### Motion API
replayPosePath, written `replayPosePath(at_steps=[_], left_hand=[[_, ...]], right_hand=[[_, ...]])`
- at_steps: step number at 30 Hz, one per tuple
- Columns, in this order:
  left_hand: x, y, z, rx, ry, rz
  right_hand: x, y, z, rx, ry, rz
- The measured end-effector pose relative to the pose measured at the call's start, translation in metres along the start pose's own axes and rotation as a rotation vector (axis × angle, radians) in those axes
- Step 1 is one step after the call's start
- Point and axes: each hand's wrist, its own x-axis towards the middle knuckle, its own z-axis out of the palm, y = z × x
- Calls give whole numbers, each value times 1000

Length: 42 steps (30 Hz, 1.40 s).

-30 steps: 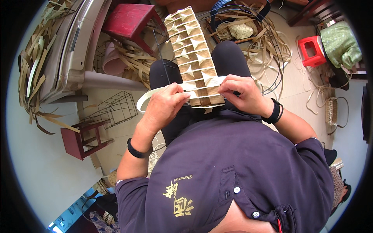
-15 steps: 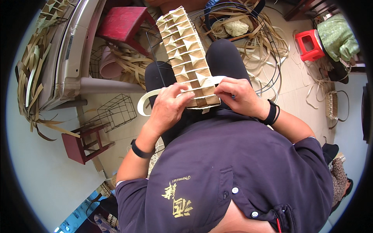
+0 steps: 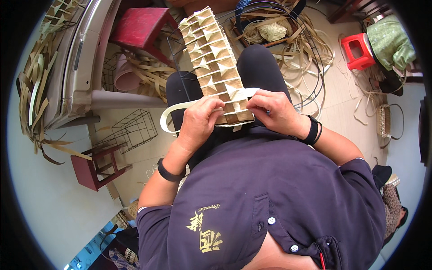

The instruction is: The person weaves a long bamboo strip through a structured frame by hand, pulling the strip through multiple slots and securing it.

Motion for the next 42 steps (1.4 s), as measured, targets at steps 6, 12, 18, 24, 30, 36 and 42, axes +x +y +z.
replayPosePath(at_steps=[6, 12, 18, 24, 30, 36, 42], left_hand=[[-4, 12, -8, 168, -5, 10], [-3, 9, 1, 81, 60, -1], [10, -8, -10, 67, -11, 137], [14, -10, -13, -25, -71, 177], [19, -8, -22, -3, -163, 120], [16, -8, -18, -2, -144, 146], [5, 0, -15, 58, -62, 160]], right_hand=[[2, 3, -1, -128, 21, -60], [27, 2, -11, -488, -129, -401], [29, -12, -11, -646, -309, -334], [34, -24, -4, -734, -423, -489], [54, -26, 2, -891, -586, -605], [60, -16, 0, -891, -605, -787], [50, -1, -25, -641, -515, -761]])
